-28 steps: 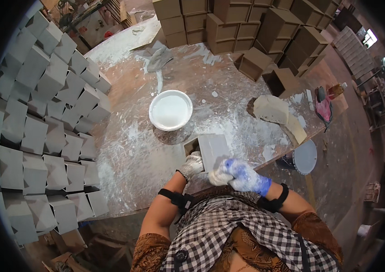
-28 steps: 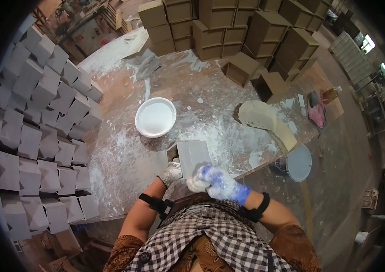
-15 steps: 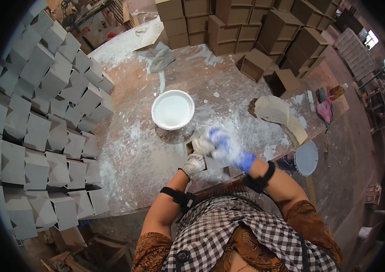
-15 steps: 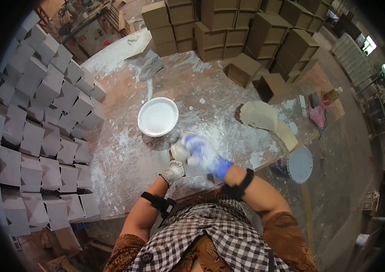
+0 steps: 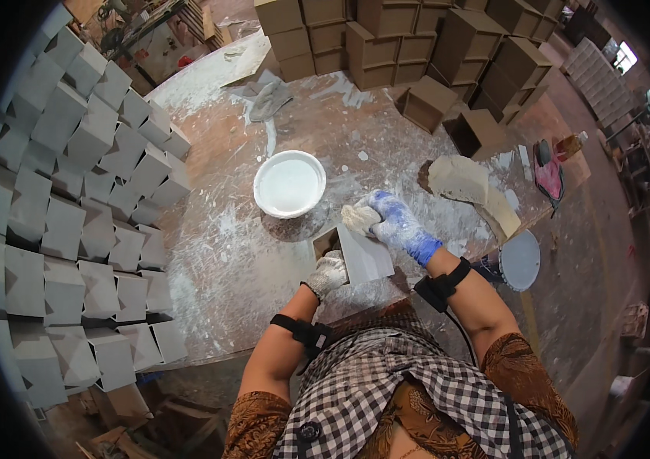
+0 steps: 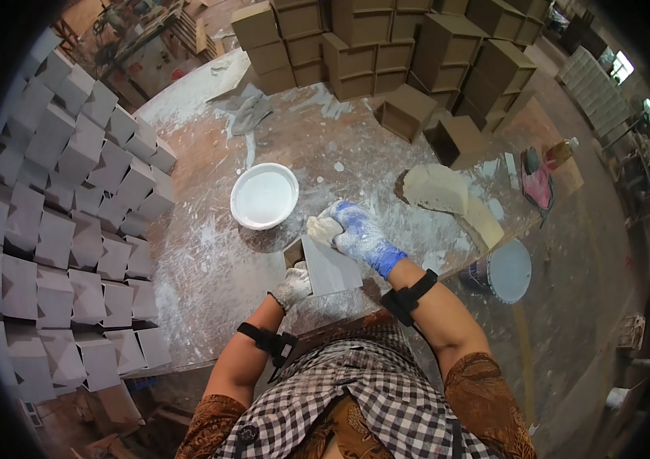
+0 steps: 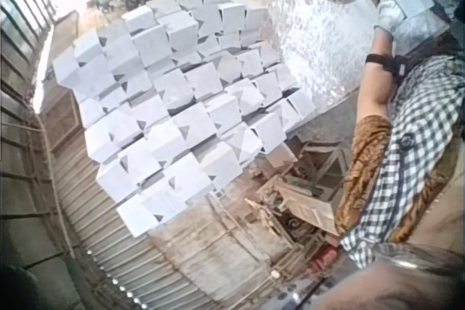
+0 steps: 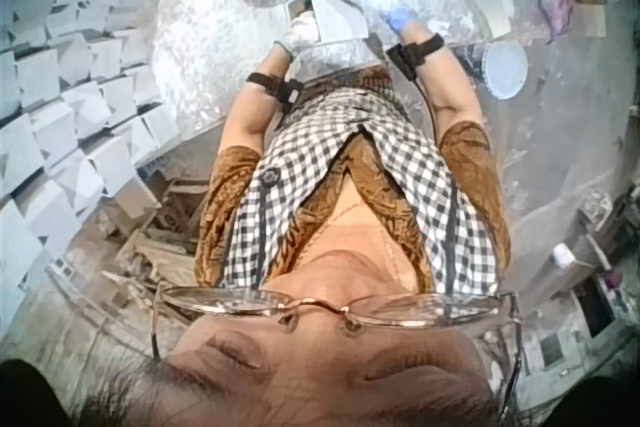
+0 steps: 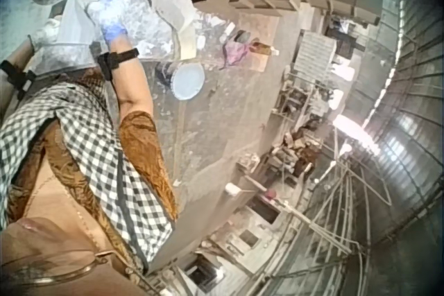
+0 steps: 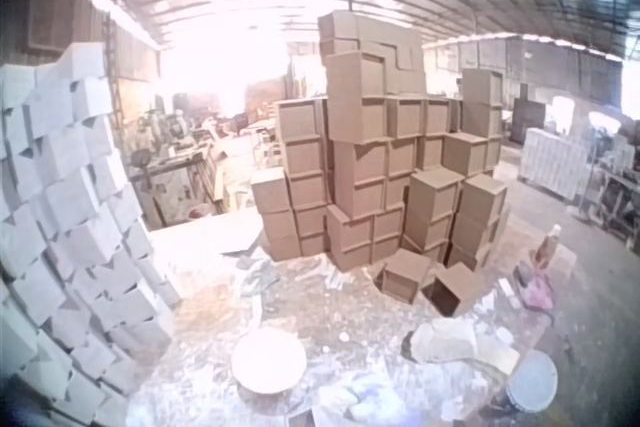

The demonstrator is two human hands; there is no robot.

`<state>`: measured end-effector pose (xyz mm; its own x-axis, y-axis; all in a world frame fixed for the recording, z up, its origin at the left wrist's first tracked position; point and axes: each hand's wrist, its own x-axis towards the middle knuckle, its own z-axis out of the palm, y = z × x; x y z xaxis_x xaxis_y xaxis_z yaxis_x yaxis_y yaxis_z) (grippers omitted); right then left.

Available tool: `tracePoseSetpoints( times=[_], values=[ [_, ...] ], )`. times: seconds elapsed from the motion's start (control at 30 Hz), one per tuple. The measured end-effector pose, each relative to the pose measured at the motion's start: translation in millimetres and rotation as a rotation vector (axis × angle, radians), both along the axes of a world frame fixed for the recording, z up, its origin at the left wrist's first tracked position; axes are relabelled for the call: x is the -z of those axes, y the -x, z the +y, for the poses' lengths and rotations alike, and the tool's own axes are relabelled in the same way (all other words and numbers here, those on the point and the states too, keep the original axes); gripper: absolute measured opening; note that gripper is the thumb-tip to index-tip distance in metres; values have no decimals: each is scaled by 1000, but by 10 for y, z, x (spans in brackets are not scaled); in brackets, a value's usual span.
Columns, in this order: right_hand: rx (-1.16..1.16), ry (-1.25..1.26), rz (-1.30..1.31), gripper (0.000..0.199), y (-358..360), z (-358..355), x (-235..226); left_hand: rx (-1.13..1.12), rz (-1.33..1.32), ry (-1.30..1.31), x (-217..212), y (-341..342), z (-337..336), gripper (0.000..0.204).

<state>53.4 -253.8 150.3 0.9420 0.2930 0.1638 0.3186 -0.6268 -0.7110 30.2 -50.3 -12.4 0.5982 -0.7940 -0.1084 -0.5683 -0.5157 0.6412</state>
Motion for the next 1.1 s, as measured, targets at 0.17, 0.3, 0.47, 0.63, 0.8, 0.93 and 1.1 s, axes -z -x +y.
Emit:
tracePoseSetpoints(
  times=[0.17, 0.3, 0.47, 0.63, 0.8, 0.93, 1.1],
  values=[
    [-99, -922, 241, 23, 676, -103, 314, 40, -38, -243, -140, -12, -66, 39],
    [-389, -356, 279, 30, 1049, -282, 160, -265, 290, 353, 1319, 54, 186, 37],
    [68, -244, 363, 37, 920, -731, 368, -69, 80, -66, 242, 40, 29, 37],
    [246, 158, 282, 42, 21, -996, 582, 7, -34, -149, -91, 5, 25, 37],
    [309, 465, 298, 44, -102, -1027, 451, -148, 262, 95, 190, 51, 144, 37],
    [351, 428, 69, 59, 53, -1270, 345, -126, 107, -59, -303, 18, 53, 36],
    [520, 739, 71, 89, -293, -1748, -22, -129, -38, -90, -277, 41, 1, 35]
  ],
)
